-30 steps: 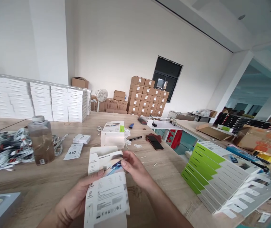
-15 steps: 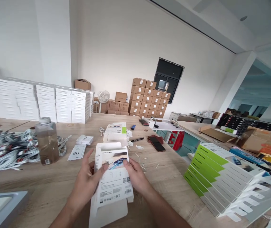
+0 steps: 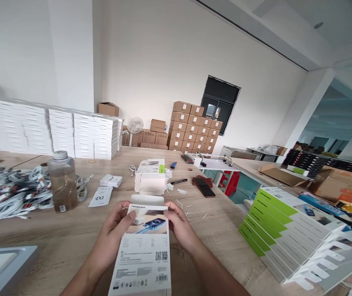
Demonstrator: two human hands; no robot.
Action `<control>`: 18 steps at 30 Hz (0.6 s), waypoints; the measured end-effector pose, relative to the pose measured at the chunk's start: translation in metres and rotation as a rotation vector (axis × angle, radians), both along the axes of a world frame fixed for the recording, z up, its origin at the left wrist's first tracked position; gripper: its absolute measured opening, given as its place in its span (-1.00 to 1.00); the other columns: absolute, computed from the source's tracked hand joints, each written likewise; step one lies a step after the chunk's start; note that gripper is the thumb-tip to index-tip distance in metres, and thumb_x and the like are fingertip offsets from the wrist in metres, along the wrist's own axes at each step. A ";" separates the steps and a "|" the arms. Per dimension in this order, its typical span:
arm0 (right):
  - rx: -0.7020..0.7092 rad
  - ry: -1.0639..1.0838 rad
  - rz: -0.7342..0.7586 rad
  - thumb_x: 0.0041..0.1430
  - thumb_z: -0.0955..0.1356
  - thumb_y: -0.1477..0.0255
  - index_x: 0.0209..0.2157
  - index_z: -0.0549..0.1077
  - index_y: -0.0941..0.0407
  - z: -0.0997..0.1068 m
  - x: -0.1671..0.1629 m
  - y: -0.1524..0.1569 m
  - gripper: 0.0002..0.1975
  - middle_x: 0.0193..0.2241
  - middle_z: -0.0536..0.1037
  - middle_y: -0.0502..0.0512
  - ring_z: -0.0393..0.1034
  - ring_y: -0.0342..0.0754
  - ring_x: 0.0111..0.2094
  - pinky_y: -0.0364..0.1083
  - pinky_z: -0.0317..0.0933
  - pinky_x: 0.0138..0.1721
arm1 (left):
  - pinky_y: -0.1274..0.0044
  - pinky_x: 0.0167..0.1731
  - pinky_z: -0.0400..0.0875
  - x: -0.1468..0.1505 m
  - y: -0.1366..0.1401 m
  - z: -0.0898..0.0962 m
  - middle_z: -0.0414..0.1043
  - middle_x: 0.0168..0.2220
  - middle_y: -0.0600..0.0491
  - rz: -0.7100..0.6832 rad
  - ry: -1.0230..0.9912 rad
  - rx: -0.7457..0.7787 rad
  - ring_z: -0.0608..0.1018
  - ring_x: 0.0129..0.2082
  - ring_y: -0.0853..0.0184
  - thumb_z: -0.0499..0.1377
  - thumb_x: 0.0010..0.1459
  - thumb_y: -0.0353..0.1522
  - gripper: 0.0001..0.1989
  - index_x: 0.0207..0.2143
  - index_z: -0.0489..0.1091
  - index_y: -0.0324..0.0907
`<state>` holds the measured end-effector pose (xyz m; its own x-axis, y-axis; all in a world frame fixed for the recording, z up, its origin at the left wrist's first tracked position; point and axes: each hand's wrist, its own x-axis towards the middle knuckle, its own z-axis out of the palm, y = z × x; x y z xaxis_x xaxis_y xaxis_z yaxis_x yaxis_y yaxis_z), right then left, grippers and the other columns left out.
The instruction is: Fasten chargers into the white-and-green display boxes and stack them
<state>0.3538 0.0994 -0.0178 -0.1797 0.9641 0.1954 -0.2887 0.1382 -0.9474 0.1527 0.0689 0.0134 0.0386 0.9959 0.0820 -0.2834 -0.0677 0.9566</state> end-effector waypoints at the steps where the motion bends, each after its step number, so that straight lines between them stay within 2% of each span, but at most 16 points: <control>1: 0.004 -0.004 -0.043 0.12 0.37 0.24 -0.45 0.43 0.09 -0.002 0.000 0.002 -0.79 -0.56 0.40 -0.09 0.25 -0.16 -0.54 -0.20 0.13 -0.49 | 0.58 -0.53 0.35 -0.001 -0.001 0.001 0.48 -0.44 0.22 -0.026 -0.009 -0.006 0.51 -0.52 0.35 0.35 -0.05 -0.13 -0.63 -0.24 0.35 -0.04; 2: 0.011 -0.011 -0.080 0.14 0.36 0.20 -0.45 0.44 0.09 -0.003 0.002 0.004 -0.75 -0.59 0.38 -0.09 0.22 -0.17 -0.56 -0.20 0.11 -0.51 | 0.58 -0.52 0.35 -0.001 -0.001 0.001 0.47 -0.44 0.21 -0.067 -0.015 -0.009 0.51 -0.51 0.35 0.36 -0.05 -0.14 -0.64 -0.25 0.36 -0.04; 4: 0.038 -0.040 -0.122 0.15 0.36 0.16 -0.31 0.50 0.07 -0.003 0.005 0.007 -0.74 -0.58 0.39 -0.10 0.20 -0.18 -0.58 -0.20 0.10 -0.52 | 0.58 -0.49 0.36 -0.002 -0.002 0.002 0.48 -0.43 0.20 -0.175 -0.019 -0.015 0.52 -0.48 0.34 0.34 -0.01 -0.15 -0.67 -0.24 0.37 -0.05; 6: 0.065 -0.108 -0.104 0.12 0.40 0.17 -0.17 0.52 0.05 -0.002 0.010 0.008 -0.70 -0.52 0.46 -0.08 0.24 -0.18 -0.55 -0.19 0.12 -0.49 | 0.56 -0.46 0.36 -0.002 -0.003 0.000 0.48 -0.40 0.17 -0.296 -0.018 -0.015 0.52 -0.45 0.32 0.31 0.05 -0.17 -0.72 -0.25 0.35 -0.06; 8: 0.088 -0.190 -0.075 0.06 0.45 0.20 -0.19 0.56 0.08 -0.002 0.014 0.008 -0.68 -0.44 0.53 -0.01 0.32 -0.14 -0.48 -0.16 0.17 -0.42 | 0.54 -0.43 0.36 -0.002 -0.002 -0.002 0.47 -0.37 0.15 -0.376 -0.021 -0.009 0.52 -0.42 0.31 0.27 0.10 -0.18 -0.76 -0.26 0.32 -0.06; 12: 0.157 -0.289 -0.111 0.01 0.49 0.24 -0.29 0.61 0.11 -0.002 0.016 0.007 -0.73 -0.38 0.56 0.07 0.38 -0.07 -0.38 -0.09 0.24 -0.32 | 0.52 -0.40 0.36 -0.002 -0.002 -0.005 0.48 -0.36 0.11 -0.401 -0.027 -0.003 0.52 -0.42 0.30 0.23 0.15 -0.19 -0.78 -0.22 0.33 -0.08; 16: 0.326 -0.370 -0.198 0.01 0.49 0.30 -0.42 0.63 0.06 0.000 0.015 0.006 -0.87 -0.42 0.46 0.03 0.34 -0.09 -0.39 -0.11 0.22 -0.35 | 0.51 -0.38 0.36 -0.001 -0.002 -0.006 0.49 -0.36 0.09 -0.399 -0.008 0.005 0.52 -0.39 0.28 0.24 0.14 -0.19 -0.78 -0.22 0.38 -0.10; 18: 0.312 -0.346 -0.157 -0.01 0.50 0.30 -0.42 0.63 0.06 0.001 0.015 0.006 -0.87 -0.42 0.46 0.02 0.34 -0.10 -0.39 -0.12 0.21 -0.35 | 0.52 -0.38 0.35 -0.001 -0.002 -0.006 0.50 -0.36 0.08 -0.389 0.002 0.015 0.52 -0.40 0.29 0.24 0.13 -0.19 -0.78 -0.22 0.39 -0.10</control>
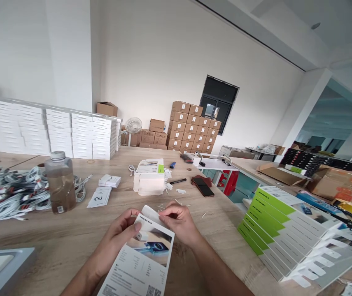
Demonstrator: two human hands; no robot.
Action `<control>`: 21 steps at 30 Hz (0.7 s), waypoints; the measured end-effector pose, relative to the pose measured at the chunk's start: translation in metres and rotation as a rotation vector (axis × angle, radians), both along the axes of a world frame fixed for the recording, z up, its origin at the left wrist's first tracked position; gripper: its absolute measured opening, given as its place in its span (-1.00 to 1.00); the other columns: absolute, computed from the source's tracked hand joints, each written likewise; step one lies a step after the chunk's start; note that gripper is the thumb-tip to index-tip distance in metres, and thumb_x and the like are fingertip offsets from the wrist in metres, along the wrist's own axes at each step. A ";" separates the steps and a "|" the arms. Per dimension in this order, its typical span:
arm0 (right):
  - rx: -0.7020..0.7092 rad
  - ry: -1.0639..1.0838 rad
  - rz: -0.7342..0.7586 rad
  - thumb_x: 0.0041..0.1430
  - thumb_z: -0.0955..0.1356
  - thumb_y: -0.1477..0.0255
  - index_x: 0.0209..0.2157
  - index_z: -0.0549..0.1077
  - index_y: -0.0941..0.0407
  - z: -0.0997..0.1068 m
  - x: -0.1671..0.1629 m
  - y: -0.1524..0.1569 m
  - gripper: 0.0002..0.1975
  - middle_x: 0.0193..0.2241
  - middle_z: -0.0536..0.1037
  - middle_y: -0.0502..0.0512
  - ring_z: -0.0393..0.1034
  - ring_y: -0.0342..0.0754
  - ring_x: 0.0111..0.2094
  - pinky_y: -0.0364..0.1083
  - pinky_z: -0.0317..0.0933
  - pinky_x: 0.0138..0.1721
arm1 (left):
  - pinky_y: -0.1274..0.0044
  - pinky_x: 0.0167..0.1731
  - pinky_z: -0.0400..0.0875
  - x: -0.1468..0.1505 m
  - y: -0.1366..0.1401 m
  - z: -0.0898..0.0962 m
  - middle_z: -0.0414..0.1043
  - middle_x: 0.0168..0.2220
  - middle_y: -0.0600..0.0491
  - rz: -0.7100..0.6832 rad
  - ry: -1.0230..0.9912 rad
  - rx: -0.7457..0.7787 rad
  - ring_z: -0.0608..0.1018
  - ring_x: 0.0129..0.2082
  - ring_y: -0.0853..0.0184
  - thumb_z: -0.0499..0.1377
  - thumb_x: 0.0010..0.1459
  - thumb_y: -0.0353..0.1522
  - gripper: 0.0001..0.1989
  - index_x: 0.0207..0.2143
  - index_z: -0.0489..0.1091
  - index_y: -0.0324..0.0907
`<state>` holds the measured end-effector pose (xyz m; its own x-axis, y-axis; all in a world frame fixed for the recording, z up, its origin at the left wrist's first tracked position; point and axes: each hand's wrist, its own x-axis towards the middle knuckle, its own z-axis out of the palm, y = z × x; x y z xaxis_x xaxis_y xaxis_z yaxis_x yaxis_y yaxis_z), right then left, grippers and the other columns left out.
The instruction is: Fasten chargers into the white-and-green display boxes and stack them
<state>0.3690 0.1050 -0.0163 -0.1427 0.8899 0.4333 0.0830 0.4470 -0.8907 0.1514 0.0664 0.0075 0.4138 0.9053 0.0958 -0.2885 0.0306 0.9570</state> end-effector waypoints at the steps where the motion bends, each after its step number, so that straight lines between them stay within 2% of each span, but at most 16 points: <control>1: -0.062 0.046 0.035 -0.02 0.50 0.28 -0.43 0.63 0.08 0.000 0.000 0.000 -0.84 -0.43 0.47 0.01 0.33 -0.11 -0.41 -0.12 0.20 -0.37 | 0.52 -0.38 0.35 0.000 0.000 0.000 0.50 -0.35 0.08 -0.002 0.008 0.010 0.51 -0.39 0.29 0.24 0.14 -0.20 -0.78 -0.21 0.40 -0.10; 4: -0.331 0.275 0.116 -0.02 0.50 0.19 -0.49 0.58 0.13 -0.001 0.001 0.001 -0.73 -0.53 0.51 -0.01 0.30 -0.16 -0.52 -0.15 0.16 -0.44 | 0.53 -0.36 0.35 0.001 -0.002 0.000 0.50 -0.31 0.06 -0.044 0.049 0.058 0.50 -0.37 0.30 0.22 0.16 -0.21 -0.78 -0.17 0.40 -0.10; 7: -0.489 0.415 0.190 -0.09 0.54 0.24 -0.34 0.57 0.12 -0.001 0.001 0.001 -0.70 -0.45 0.57 -0.01 0.37 -0.16 -0.50 -0.16 0.18 -0.42 | 0.54 -0.35 0.34 0.002 -0.002 -0.002 0.48 -0.31 0.07 -0.075 0.081 0.108 0.48 -0.36 0.33 0.19 0.21 -0.23 -0.82 -0.18 0.38 -0.10; 10: -0.576 0.409 0.305 -0.12 0.56 0.29 -0.11 0.52 0.10 0.001 0.002 -0.001 -0.52 -0.26 0.61 0.08 0.47 -0.07 -0.34 -0.11 0.26 -0.29 | 0.54 -0.34 0.33 0.003 -0.002 -0.005 0.46 -0.31 0.08 -0.062 0.089 0.132 0.47 -0.36 0.35 0.15 0.24 -0.24 -0.83 -0.15 0.35 -0.09; 13: -0.674 0.338 0.385 -0.11 0.55 0.25 -0.20 0.56 0.21 0.000 0.003 -0.002 -0.56 -0.33 0.61 0.13 0.47 -0.07 -0.37 -0.12 0.26 -0.31 | 0.53 -0.33 0.34 0.002 -0.002 -0.007 0.45 -0.29 0.08 -0.058 0.101 0.145 0.48 -0.34 0.34 0.13 0.26 -0.25 -0.83 -0.14 0.33 -0.10; 17: -0.667 0.306 0.260 -0.28 0.61 0.29 -0.40 0.54 0.21 -0.006 0.002 -0.001 -0.59 -0.50 0.58 0.03 0.39 -0.15 -0.53 -0.16 0.22 -0.43 | 0.50 -0.35 0.36 0.001 0.000 -0.009 0.43 -0.30 0.10 -0.064 0.085 0.107 0.51 -0.35 0.30 0.14 0.25 -0.24 -0.80 -0.10 0.27 -0.05; 21: -0.502 0.190 0.241 -0.20 0.58 0.25 -0.45 0.53 0.20 -0.007 0.001 -0.001 -0.65 -0.55 0.53 -0.04 0.31 -0.20 -0.56 -0.19 0.14 -0.48 | 0.48 -0.40 0.38 0.001 0.004 -0.013 0.37 -0.37 0.17 -0.015 0.067 0.047 0.55 -0.37 0.25 0.18 0.21 -0.21 -0.66 -0.02 0.17 0.03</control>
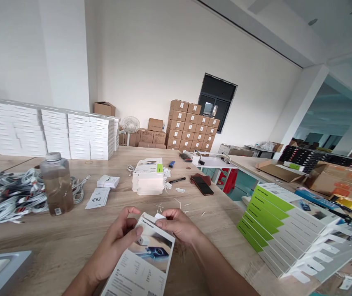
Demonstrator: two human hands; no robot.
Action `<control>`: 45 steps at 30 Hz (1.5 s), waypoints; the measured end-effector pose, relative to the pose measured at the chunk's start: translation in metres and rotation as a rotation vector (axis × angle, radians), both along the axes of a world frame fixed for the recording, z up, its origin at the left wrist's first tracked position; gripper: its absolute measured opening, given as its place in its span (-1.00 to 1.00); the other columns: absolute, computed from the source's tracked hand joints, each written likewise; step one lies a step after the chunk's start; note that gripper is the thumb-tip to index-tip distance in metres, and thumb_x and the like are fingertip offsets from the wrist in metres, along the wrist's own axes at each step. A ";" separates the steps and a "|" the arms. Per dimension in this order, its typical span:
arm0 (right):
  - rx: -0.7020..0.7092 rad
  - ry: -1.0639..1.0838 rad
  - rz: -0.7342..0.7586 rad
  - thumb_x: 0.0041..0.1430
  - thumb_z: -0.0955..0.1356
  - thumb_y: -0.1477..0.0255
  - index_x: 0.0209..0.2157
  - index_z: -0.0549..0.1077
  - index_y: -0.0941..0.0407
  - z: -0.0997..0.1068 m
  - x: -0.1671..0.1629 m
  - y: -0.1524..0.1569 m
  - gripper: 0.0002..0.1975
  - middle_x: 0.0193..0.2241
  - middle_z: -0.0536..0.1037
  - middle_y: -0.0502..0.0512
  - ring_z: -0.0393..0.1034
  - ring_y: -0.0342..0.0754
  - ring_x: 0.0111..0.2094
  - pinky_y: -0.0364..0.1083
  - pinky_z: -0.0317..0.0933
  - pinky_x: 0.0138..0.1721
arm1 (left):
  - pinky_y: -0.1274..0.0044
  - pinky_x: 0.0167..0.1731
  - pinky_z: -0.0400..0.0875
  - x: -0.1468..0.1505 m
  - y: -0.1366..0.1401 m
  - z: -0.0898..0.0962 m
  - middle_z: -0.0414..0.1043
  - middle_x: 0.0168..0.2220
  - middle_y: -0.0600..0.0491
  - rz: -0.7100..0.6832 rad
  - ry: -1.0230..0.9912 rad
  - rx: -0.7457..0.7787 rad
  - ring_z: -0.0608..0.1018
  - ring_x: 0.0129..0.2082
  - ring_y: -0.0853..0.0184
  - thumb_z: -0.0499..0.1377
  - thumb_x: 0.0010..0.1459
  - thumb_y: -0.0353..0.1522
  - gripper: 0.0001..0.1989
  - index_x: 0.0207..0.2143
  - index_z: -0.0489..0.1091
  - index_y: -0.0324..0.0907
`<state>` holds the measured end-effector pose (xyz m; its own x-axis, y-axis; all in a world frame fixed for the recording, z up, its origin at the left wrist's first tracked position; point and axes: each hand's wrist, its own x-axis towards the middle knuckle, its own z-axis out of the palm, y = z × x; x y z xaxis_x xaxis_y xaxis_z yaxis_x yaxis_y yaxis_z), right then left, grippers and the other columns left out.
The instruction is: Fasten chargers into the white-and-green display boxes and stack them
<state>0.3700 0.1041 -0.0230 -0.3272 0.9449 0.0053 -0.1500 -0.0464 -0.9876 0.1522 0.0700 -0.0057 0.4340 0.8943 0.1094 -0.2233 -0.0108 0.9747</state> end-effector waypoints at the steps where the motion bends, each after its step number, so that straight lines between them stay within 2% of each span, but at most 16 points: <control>1: 0.053 -0.034 0.011 -0.17 0.57 0.24 -0.46 0.54 0.20 0.001 0.000 0.000 -0.66 -0.56 0.52 -0.04 0.30 -0.21 -0.56 -0.20 0.12 -0.48 | 0.48 -0.40 0.38 0.000 0.000 -0.001 0.38 -0.38 0.17 0.019 0.011 -0.001 0.55 -0.36 0.25 0.20 0.19 -0.20 -0.61 0.02 0.16 0.03; 4: 0.163 -0.107 0.002 -0.12 0.55 0.23 -0.45 0.57 0.20 0.004 0.001 -0.001 -0.69 -0.55 0.50 -0.04 0.29 -0.20 -0.53 -0.19 0.09 -0.48 | 0.50 -0.41 0.39 -0.001 0.000 -0.001 0.45 -0.36 0.12 0.071 0.053 0.008 0.55 -0.37 0.24 0.23 0.14 -0.17 -0.45 0.15 0.16 0.01; 7: 0.172 -0.134 -0.029 -0.11 0.55 0.22 -0.45 0.58 0.19 0.004 0.000 -0.002 -0.69 -0.55 0.50 -0.03 0.29 -0.19 -0.53 -0.18 0.10 -0.48 | 0.51 -0.43 0.38 -0.001 0.000 0.000 0.50 -0.35 0.07 0.113 0.078 0.022 0.55 -0.38 0.24 0.28 0.08 -0.16 -0.38 0.18 0.24 -0.04; 10: 0.141 -0.135 -0.031 -0.12 0.55 0.21 -0.46 0.58 0.19 0.005 -0.001 -0.003 -0.68 -0.57 0.50 -0.04 0.27 -0.20 -0.56 -0.18 0.08 -0.49 | 0.50 -0.38 0.40 -0.001 0.001 -0.003 0.50 -0.34 0.07 0.103 0.066 0.029 0.55 -0.35 0.24 0.28 0.09 -0.18 -0.44 0.13 0.31 -0.06; 14: 0.163 -0.127 0.008 -0.03 0.51 0.19 -0.43 0.60 0.18 0.009 0.002 -0.006 -0.69 -0.55 0.50 -0.05 0.29 -0.20 -0.53 -0.18 0.09 -0.45 | 0.51 -0.36 0.39 -0.001 0.005 -0.009 0.48 -0.30 0.09 0.086 0.003 0.018 0.52 -0.34 0.29 0.23 0.16 -0.21 -0.65 -0.02 0.35 -0.06; 18: 0.078 -0.047 0.096 0.09 0.44 0.15 -0.20 0.60 0.10 0.011 0.003 -0.008 -0.65 -0.36 0.60 0.03 0.43 -0.08 -0.31 -0.10 0.24 -0.21 | 0.58 -0.45 0.35 -0.002 0.007 -0.009 0.42 -0.37 0.15 0.194 -0.066 -0.002 0.47 -0.43 0.38 0.24 0.16 -0.22 -0.73 -0.10 0.35 -0.06; 21: 0.021 -0.029 0.200 0.12 0.42 0.14 0.04 0.48 0.00 0.013 0.000 -0.012 -0.53 -0.14 0.59 0.08 0.45 0.02 -0.10 0.03 0.24 -0.02 | 0.58 -0.45 0.38 -0.003 0.006 -0.005 0.42 -0.36 0.16 0.251 -0.118 -0.026 0.47 -0.43 0.39 0.27 0.13 -0.23 -0.73 -0.13 0.36 -0.06; 26: 0.324 -0.208 0.267 0.28 0.30 0.17 0.22 0.26 -0.10 0.027 -0.006 -0.026 -0.50 0.18 0.38 0.00 0.21 0.02 0.19 0.02 0.02 0.20 | 0.62 -0.46 0.38 -0.010 0.008 0.000 0.45 -0.37 0.17 0.293 -0.139 -0.047 0.48 -0.44 0.41 0.29 0.11 -0.25 -0.75 -0.17 0.37 -0.08; 28: 0.371 -0.258 0.286 0.30 0.27 0.16 0.23 0.23 -0.10 0.029 -0.006 -0.028 -0.50 0.17 0.38 -0.01 0.22 0.01 0.17 -0.01 0.06 0.17 | 0.62 -0.44 0.38 -0.014 0.009 0.001 0.44 -0.36 0.18 0.287 -0.098 -0.028 0.48 -0.42 0.42 0.28 0.12 -0.24 -0.75 -0.16 0.37 -0.07; 29: 0.368 -0.278 0.285 0.29 0.27 0.15 0.20 0.28 -0.08 0.027 -0.006 -0.027 -0.53 0.10 0.44 0.00 0.28 0.01 0.11 -0.03 0.11 0.10 | 0.62 -0.42 0.38 -0.015 0.009 0.001 0.44 -0.35 0.17 0.268 -0.064 -0.012 0.47 -0.41 0.41 0.26 0.13 -0.24 -0.75 -0.15 0.37 -0.06; 32: 0.262 -0.325 0.208 0.20 0.33 0.08 -0.09 0.54 0.07 0.016 -0.005 -0.020 -0.59 -0.25 0.58 0.02 0.42 -0.03 -0.22 -0.10 0.20 -0.20 | 0.57 -0.36 0.39 -0.018 0.008 0.005 0.42 -0.33 0.15 0.133 0.079 0.041 0.48 -0.35 0.37 0.23 0.18 -0.22 -0.74 -0.10 0.34 -0.06; 34: 0.129 -0.304 0.118 0.09 0.41 0.07 -0.25 0.58 0.13 0.007 -0.005 -0.015 -0.59 -0.40 0.56 0.00 0.39 -0.09 -0.38 -0.13 0.16 -0.31 | 0.55 -0.34 0.39 -0.018 0.005 0.008 0.42 -0.32 0.13 0.041 0.167 0.082 0.47 -0.33 0.34 0.20 0.20 -0.22 -0.73 -0.06 0.33 -0.06; 36: -0.024 -0.197 0.033 -0.02 0.48 0.10 -0.27 0.57 0.13 0.002 -0.007 -0.013 -0.59 -0.43 0.55 -0.01 0.37 -0.11 -0.41 -0.13 0.16 -0.33 | 0.54 -0.35 0.38 -0.017 0.002 0.010 0.41 -0.33 0.12 0.011 0.207 0.114 0.46 -0.34 0.34 0.18 0.22 -0.21 -0.71 -0.03 0.31 -0.06; 39: -0.203 0.059 0.099 -0.07 0.52 0.14 -0.31 0.55 0.18 0.001 -0.011 -0.012 -0.59 -0.45 0.54 0.01 0.38 -0.14 -0.43 -0.12 0.19 -0.30 | 0.54 -0.34 0.39 -0.017 0.000 0.008 0.42 -0.29 0.10 0.000 0.201 0.131 0.46 -0.32 0.33 0.18 0.22 -0.22 -0.67 0.01 0.27 -0.04; 42: -0.278 0.218 0.230 -0.09 0.54 0.20 -0.38 0.53 0.24 0.001 -0.015 -0.012 -0.61 -0.49 0.54 0.03 0.39 -0.16 -0.46 -0.13 0.20 -0.30 | 0.55 -0.33 0.39 -0.017 -0.001 0.005 0.42 -0.27 0.10 -0.014 0.199 0.159 0.45 -0.31 0.34 0.18 0.22 -0.24 -0.68 0.01 0.26 -0.04; 45: -0.318 0.213 0.187 -0.17 0.58 0.25 -0.46 0.50 0.24 -0.002 -0.017 -0.010 -0.63 -0.57 0.52 0.00 0.36 -0.18 -0.53 -0.14 0.18 -0.38 | 0.57 -0.36 0.36 -0.014 -0.002 0.004 0.41 -0.32 0.12 -0.022 0.191 0.174 0.43 -0.34 0.36 0.17 0.23 -0.24 -0.72 -0.03 0.29 -0.05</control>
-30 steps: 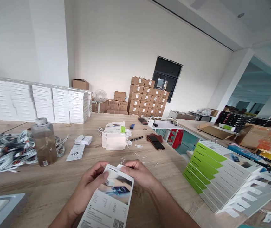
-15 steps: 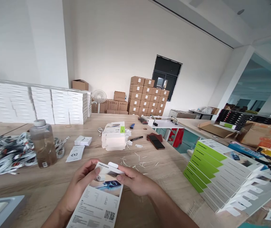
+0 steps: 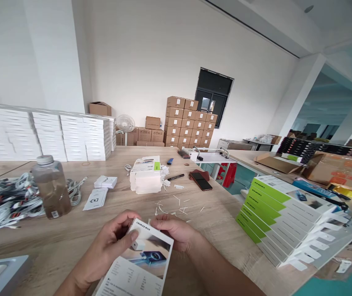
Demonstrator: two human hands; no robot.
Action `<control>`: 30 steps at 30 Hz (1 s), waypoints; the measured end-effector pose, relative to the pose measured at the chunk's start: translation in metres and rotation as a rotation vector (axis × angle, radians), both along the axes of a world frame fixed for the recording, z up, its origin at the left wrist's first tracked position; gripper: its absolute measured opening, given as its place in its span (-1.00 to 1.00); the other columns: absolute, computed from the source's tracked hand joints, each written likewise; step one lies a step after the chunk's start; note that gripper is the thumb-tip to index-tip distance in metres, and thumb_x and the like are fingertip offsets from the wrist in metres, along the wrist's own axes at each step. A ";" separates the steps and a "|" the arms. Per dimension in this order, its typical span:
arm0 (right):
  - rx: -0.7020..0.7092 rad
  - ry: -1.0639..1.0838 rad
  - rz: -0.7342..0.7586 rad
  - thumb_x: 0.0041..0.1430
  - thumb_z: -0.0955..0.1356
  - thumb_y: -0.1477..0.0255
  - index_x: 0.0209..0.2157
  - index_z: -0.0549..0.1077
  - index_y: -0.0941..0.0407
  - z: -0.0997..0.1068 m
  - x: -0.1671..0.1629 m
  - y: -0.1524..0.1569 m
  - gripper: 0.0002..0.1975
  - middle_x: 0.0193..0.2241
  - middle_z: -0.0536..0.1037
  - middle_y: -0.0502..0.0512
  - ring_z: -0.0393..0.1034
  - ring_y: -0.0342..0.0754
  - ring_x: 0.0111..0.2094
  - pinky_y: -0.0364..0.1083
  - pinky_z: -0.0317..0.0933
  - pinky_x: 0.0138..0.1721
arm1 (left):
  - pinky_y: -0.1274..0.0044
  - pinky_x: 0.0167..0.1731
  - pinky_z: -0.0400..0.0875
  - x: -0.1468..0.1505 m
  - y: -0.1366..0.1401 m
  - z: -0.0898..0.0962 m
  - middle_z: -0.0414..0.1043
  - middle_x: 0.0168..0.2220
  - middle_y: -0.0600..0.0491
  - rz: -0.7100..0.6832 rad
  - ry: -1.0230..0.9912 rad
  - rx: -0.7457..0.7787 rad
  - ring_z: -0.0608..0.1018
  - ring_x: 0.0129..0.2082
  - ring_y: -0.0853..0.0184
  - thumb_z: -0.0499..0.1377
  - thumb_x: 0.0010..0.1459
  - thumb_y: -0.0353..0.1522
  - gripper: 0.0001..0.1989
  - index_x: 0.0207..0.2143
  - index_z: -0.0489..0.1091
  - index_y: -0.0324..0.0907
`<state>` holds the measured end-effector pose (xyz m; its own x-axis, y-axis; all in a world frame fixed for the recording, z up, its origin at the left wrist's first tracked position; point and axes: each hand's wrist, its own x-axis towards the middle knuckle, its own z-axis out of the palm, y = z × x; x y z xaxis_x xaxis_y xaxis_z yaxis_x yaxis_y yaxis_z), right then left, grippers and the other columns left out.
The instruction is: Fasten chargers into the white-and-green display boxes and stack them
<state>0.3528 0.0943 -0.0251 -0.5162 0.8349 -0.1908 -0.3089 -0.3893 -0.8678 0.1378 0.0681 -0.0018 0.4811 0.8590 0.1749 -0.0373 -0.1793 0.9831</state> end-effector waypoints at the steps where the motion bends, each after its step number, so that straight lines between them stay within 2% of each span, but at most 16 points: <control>1: -0.007 -0.021 -0.024 -0.20 0.59 0.26 -0.49 0.48 0.24 -0.001 0.000 0.001 -0.63 -0.60 0.51 -0.02 0.35 -0.18 -0.55 -0.15 0.18 -0.40 | 0.57 -0.36 0.36 0.002 0.000 0.000 0.41 -0.33 0.12 -0.005 -0.003 -0.006 0.43 -0.35 0.36 0.18 0.23 -0.24 -0.73 -0.05 0.30 -0.06; 4: -0.005 -0.054 -0.053 -0.17 0.57 0.23 -0.48 0.49 0.23 -0.001 0.001 0.002 -0.62 -0.58 0.52 -0.01 0.38 -0.17 -0.54 -0.14 0.22 -0.38 | 0.55 -0.35 0.38 0.008 0.001 0.001 0.44 -0.32 0.10 0.017 -0.031 -0.041 0.46 -0.35 0.35 0.19 0.21 -0.23 -0.74 -0.08 0.32 -0.09; 7: -0.015 -0.021 -0.042 -0.02 0.46 0.04 -0.29 0.53 0.21 0.006 0.006 0.002 -0.51 -0.38 0.60 0.11 0.48 -0.05 -0.35 -0.06 0.29 -0.23 | 0.56 -0.38 0.38 0.012 0.005 0.001 0.46 -0.32 0.10 0.159 -0.097 -0.058 0.48 -0.38 0.35 0.22 0.17 -0.20 -0.72 -0.12 0.33 -0.09; 10: 0.181 -0.073 -0.098 0.05 0.42 0.05 -0.11 0.51 0.12 0.014 0.011 0.003 -0.50 -0.22 0.60 0.13 0.49 0.00 -0.23 -0.04 0.30 -0.20 | 0.59 -0.49 0.35 0.012 0.010 0.000 0.46 -0.41 0.15 0.372 -0.144 -0.098 0.49 -0.47 0.36 0.27 0.08 -0.14 -0.66 -0.15 0.34 -0.08; 12: 0.343 -0.147 -0.140 0.04 0.46 0.14 -0.09 0.51 0.09 0.014 0.012 0.005 -0.55 -0.21 0.60 0.10 0.48 0.00 -0.24 -0.07 0.30 -0.24 | 0.59 -0.52 0.34 0.010 0.014 -0.001 0.46 -0.45 0.18 0.434 -0.175 -0.148 0.50 -0.51 0.35 0.29 0.04 -0.13 -0.63 -0.16 0.34 -0.07; 17: 0.405 -0.337 -0.130 0.07 0.43 0.15 -0.14 0.54 0.12 -0.002 0.014 0.012 -0.60 -0.31 0.61 0.09 0.48 0.04 -0.30 -0.02 0.31 -0.28 | 0.56 -0.48 0.38 0.010 0.023 -0.012 0.48 -0.45 0.20 0.402 -0.182 -0.220 0.54 -0.49 0.34 0.23 0.08 -0.14 -0.70 -0.23 0.26 -0.06; 20: 0.628 -0.627 -0.306 0.14 0.37 0.13 -0.26 0.58 0.14 -0.007 0.015 0.018 -0.64 -0.31 0.61 0.13 0.46 0.07 -0.26 0.01 0.29 -0.20 | 0.56 -0.55 0.36 0.012 0.026 -0.023 0.49 -0.53 0.13 0.379 -0.114 -0.264 0.53 -0.56 0.32 0.19 0.08 -0.21 -0.79 -0.33 0.27 -0.12; 22: 0.790 -0.762 -0.476 0.17 0.35 0.16 -0.28 0.57 0.13 -0.001 0.008 0.024 -0.67 -0.31 0.61 0.14 0.45 0.07 -0.27 0.00 0.28 -0.19 | 0.58 -0.65 0.29 0.014 0.027 -0.030 0.45 -0.60 0.12 0.346 -0.052 -0.287 0.48 -0.65 0.33 0.21 0.03 -0.24 -0.81 -0.37 0.32 -0.15; 23: 0.861 -0.797 -0.506 0.19 0.33 0.19 -0.27 0.57 0.12 0.005 0.000 0.028 -0.70 -0.31 0.61 0.14 0.45 0.05 -0.28 -0.02 0.28 -0.21 | 0.59 -0.71 0.23 0.015 0.026 -0.033 0.43 -0.62 0.13 0.328 -0.024 -0.293 0.44 -0.68 0.34 0.22 0.01 -0.25 -0.81 -0.36 0.34 -0.16; 25: 1.022 -0.855 -0.412 0.25 0.29 0.25 -0.27 0.55 0.09 0.020 -0.026 0.037 -0.74 -0.32 0.61 0.10 0.46 0.01 -0.30 -0.06 0.28 -0.22 | 0.62 -0.79 0.13 0.016 0.025 -0.038 0.40 -0.61 0.13 0.300 0.017 -0.292 0.38 -0.72 0.36 0.23 -0.01 -0.24 -0.76 -0.30 0.37 -0.17; 28: 1.314 -1.067 -0.044 0.29 0.25 0.32 -0.18 0.53 0.03 0.039 -0.085 0.058 -0.77 -0.19 0.60 0.04 0.46 -0.03 -0.16 -0.09 0.27 -0.11 | 0.62 -0.82 0.13 0.017 0.022 -0.041 0.43 -0.50 0.08 0.293 0.043 -0.270 0.38 -0.70 0.37 0.21 -0.03 -0.27 -0.69 -0.20 0.38 -0.18; 30: 1.418 -1.211 0.141 0.23 0.31 0.34 -0.09 0.50 0.01 0.043 -0.127 0.076 -0.76 -0.07 0.57 0.04 0.43 0.00 -0.05 -0.08 0.24 -0.03 | 0.61 -0.82 0.15 0.017 0.021 -0.042 0.46 -0.40 0.01 0.300 0.055 -0.256 0.39 -0.68 0.38 0.21 -0.06 -0.31 -0.66 -0.18 0.39 -0.21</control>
